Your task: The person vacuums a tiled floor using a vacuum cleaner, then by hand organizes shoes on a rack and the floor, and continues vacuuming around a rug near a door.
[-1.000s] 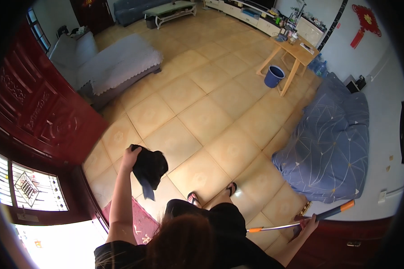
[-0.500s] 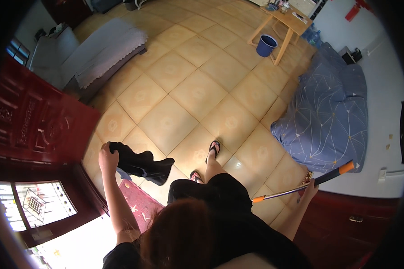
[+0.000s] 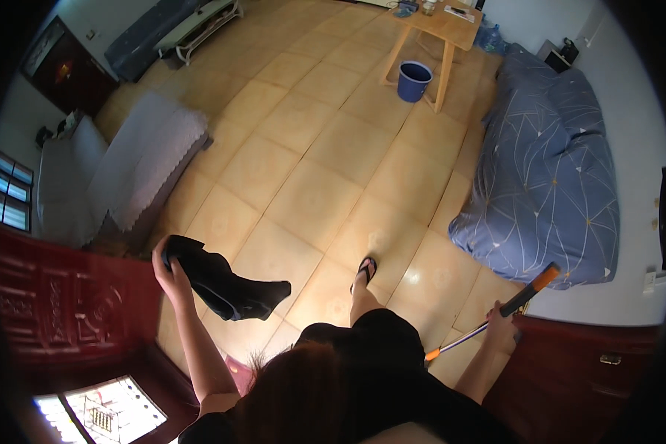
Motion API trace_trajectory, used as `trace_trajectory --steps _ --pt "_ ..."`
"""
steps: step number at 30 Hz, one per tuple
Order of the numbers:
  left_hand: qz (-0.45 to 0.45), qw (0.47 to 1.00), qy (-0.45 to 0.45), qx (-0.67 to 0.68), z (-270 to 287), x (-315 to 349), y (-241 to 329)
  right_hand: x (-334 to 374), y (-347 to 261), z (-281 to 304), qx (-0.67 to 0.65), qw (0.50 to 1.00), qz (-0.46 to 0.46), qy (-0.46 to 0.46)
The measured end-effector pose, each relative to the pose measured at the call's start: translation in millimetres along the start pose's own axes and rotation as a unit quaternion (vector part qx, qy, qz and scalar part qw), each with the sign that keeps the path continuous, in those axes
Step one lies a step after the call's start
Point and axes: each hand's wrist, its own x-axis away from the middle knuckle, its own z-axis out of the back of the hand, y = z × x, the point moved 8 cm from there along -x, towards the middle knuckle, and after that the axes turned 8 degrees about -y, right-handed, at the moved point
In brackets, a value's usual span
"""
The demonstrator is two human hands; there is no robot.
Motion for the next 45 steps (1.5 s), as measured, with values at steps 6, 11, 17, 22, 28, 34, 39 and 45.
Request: trace_trajectory --steps 6,11,17,22,28,34,39,45 --pt "0.175 0.973 -0.004 0.152 -127.8 -79.5 -71.5 -40.1 26.4 -98.5 0.171 0.983 -0.051 -0.031" --pt "0.205 0.898 -0.038 0.387 -223.6 -172.3 -16.5 -87.0 22.4 -157.7 0.158 0.982 -0.086 -0.063" --pt "0.185 0.810 -0.142 0.538 -322.2 -269.4 -0.5 -164.5 -9.5 -241.5 0.143 0.986 -0.065 -0.062" --pt "0.204 0.800 -0.181 0.534 -428.4 -341.4 -4.1 -233.6 5.0 -301.8 0.186 0.979 -0.059 -0.060" --pt "0.233 0.777 -0.253 0.528 -573.3 -445.2 28.3 -291.7 -14.7 -378.9 0.202 0.975 -0.076 -0.043" --pt "0.289 0.784 -0.290 0.466 -704.9 -541.2 100.6 -346.8 -57.5 -421.8 0.240 0.969 -0.065 0.003" --pt "0.276 0.820 -0.310 0.395 -805.8 -605.3 154.9 -390.9 -72.8 -449.8 0.251 0.967 -0.050 0.020" --pt "0.219 0.869 -0.326 0.300 -951.5 -690.1 210.7 -469.3 -39.9 -451.0 0.263 0.956 -0.115 0.055"
